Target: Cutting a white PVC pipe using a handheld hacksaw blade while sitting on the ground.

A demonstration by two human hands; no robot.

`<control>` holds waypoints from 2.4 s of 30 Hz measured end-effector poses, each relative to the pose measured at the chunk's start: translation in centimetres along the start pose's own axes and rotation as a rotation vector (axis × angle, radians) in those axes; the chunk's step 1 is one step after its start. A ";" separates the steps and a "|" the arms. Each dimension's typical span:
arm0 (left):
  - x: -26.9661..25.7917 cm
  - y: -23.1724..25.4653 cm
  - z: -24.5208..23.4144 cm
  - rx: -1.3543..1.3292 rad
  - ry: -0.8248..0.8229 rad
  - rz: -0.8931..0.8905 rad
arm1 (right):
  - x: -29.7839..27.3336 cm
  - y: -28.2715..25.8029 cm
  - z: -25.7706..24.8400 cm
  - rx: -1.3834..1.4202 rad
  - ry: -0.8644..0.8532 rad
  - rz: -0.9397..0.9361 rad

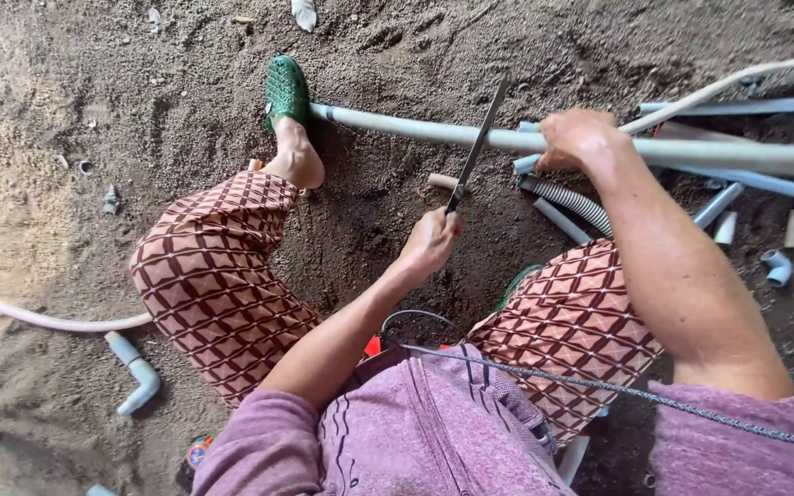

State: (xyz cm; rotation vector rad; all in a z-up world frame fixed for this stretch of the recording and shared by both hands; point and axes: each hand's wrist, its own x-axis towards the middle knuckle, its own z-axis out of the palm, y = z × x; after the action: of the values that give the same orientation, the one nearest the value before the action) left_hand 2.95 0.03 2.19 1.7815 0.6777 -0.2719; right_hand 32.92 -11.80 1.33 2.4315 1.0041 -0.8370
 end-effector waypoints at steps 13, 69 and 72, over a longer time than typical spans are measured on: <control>1.4 -1.8 0.5 -0.063 -0.061 0.053 | -5.0 -2.4 -4.0 -0.057 -0.099 -0.011; 2.5 -3.8 1.2 -0.143 -0.070 0.095 | -4.1 -2.7 -3.1 -0.045 -0.091 -0.036; -0.2 -4.0 0.2 -0.123 -0.056 0.032 | -3.7 -2.6 -3.5 -0.069 -0.070 -0.009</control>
State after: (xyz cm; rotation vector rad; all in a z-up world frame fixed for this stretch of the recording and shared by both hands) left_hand 0.53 0.49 -1.02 1.6602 0.6129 -0.2528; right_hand 30.26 -10.06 6.13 2.3252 1.0028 -0.8695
